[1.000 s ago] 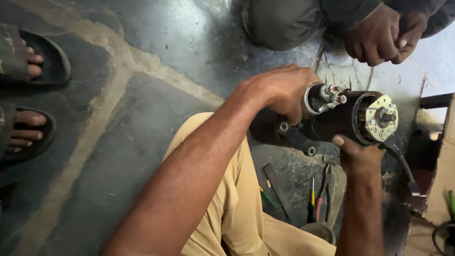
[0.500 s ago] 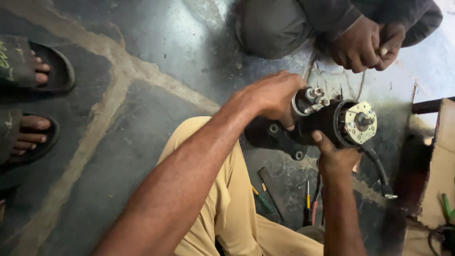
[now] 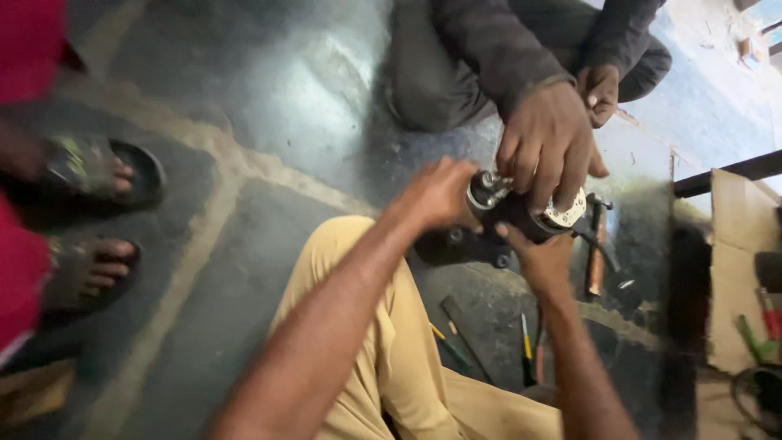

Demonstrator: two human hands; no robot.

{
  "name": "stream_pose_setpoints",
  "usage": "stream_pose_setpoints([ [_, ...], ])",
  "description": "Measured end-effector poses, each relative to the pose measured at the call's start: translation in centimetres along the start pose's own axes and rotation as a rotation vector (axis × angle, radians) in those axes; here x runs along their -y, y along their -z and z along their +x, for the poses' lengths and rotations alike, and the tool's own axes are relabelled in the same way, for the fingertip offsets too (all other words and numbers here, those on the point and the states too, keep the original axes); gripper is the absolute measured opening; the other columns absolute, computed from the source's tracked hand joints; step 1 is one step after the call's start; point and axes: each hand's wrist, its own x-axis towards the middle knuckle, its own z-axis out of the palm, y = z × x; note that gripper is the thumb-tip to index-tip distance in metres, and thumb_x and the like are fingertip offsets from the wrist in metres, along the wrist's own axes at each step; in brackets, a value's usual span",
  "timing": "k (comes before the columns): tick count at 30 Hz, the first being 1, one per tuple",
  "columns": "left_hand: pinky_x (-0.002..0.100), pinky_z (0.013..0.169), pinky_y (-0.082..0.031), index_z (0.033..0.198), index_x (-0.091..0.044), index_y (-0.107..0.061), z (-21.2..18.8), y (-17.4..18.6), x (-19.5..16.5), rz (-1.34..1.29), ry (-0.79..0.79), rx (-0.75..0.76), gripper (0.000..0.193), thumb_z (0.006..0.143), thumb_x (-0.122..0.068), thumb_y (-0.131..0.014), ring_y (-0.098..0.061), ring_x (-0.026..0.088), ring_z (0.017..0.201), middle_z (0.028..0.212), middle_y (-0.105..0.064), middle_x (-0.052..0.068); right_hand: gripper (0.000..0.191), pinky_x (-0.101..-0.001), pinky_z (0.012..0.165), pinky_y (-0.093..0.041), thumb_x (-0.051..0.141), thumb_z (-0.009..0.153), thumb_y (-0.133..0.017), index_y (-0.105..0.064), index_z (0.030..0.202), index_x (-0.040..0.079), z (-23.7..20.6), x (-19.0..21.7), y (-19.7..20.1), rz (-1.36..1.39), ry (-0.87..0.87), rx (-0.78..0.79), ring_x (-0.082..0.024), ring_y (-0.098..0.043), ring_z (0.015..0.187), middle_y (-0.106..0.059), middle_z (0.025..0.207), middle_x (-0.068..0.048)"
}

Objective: The person sits on the floor and assembles a starter motor. They apply grease to a component, insert the rotor, and use a hammer and screwdriver to secure the housing and internal parts.

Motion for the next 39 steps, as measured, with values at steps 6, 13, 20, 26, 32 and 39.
stream_pose_setpoints([
  [6,0.046,0.087,-0.055,0.116,-0.007,-0.064,-2.2,-1.5,-1.4,-0.111,0.010,-0.054,0.068,0.057,-0.020,-0.096,-0.069,0.040,0.110,0.108,-0.076,0.018,0.054,-0.0407,0.085,-0.052,0.033,0.097,-0.072,-0.059,0.137,-0.001,-5.3,-6.2,6.0,0.207,-0.282,-0.015,-0.029,-0.066,0.102,-0.070,0.117,-0.017],
  [13,0.043,0.089,-0.054,0.132,-0.006,-0.050,-1.2,-2.9,-3.2,-0.114,-0.159,-0.082,0.092,0.054,-0.013,-0.098,-0.068,0.034,0.109,0.116,-0.070,0.016,0.090,-0.0497,0.080,-0.055,0.052,0.064,-0.092,-0.058,0.126,-0.003,-14.4,-15.5,7.9,-0.786,-0.465,0.229,-0.045,-0.066,0.094,-0.066,0.102,-0.029],
  [20,0.036,0.094,-0.058,0.135,-0.004,-0.048,-1.1,-5.0,-4.9,-0.064,-0.092,-0.003,0.082,0.069,-0.014,-0.096,-0.071,0.020,0.109,0.119,-0.073,0.010,0.061,-0.0513,0.087,-0.055,0.039,0.065,-0.093,-0.061,0.104,0.005,-14.2,-13.4,2.3,-0.622,-0.393,0.608,-0.042,-0.067,0.104,-0.069,0.106,-0.021],
  [26,0.043,0.112,-0.044,0.151,-0.002,-0.027,-1.7,-6.6,-5.0,0.126,-0.181,-0.103,0.109,0.070,-0.018,-0.099,-0.052,0.030,0.135,0.146,-0.049,0.021,0.044,-0.0508,0.085,-0.057,0.032,0.074,-0.085,-0.066,0.108,0.011,-13.4,-14.1,3.0,-0.564,-0.310,0.514,-0.040,-0.070,0.100,-0.072,0.102,-0.018],
  [32,0.052,0.131,-0.024,0.163,-0.003,-0.017,-4.1,-7.8,-7.1,0.279,-0.437,-0.379,0.113,0.083,-0.023,-0.094,-0.028,0.039,0.158,0.166,-0.027,0.021,0.055,-0.0509,0.095,-0.054,0.031,0.075,-0.083,-0.067,0.122,0.007,-12.4,-17.7,8.2,-0.566,-0.456,0.019,-0.041,-0.067,0.112,-0.070,0.117,-0.022],
  [39,0.048,0.126,-0.037,0.143,-0.014,-0.056,-3.4,-7.4,-10.2,0.612,-0.691,-0.353,0.068,0.088,-0.017,-0.095,-0.042,0.035,0.147,0.154,-0.046,0.012,0.080,-0.0585,0.098,-0.048,0.030,0.072,-0.088,-0.055,0.138,-0.001,-14.5,-24.2,9.4,-0.589,-0.900,-0.082,-0.051,-0.054,0.122,-0.052,0.138,-0.031],
])
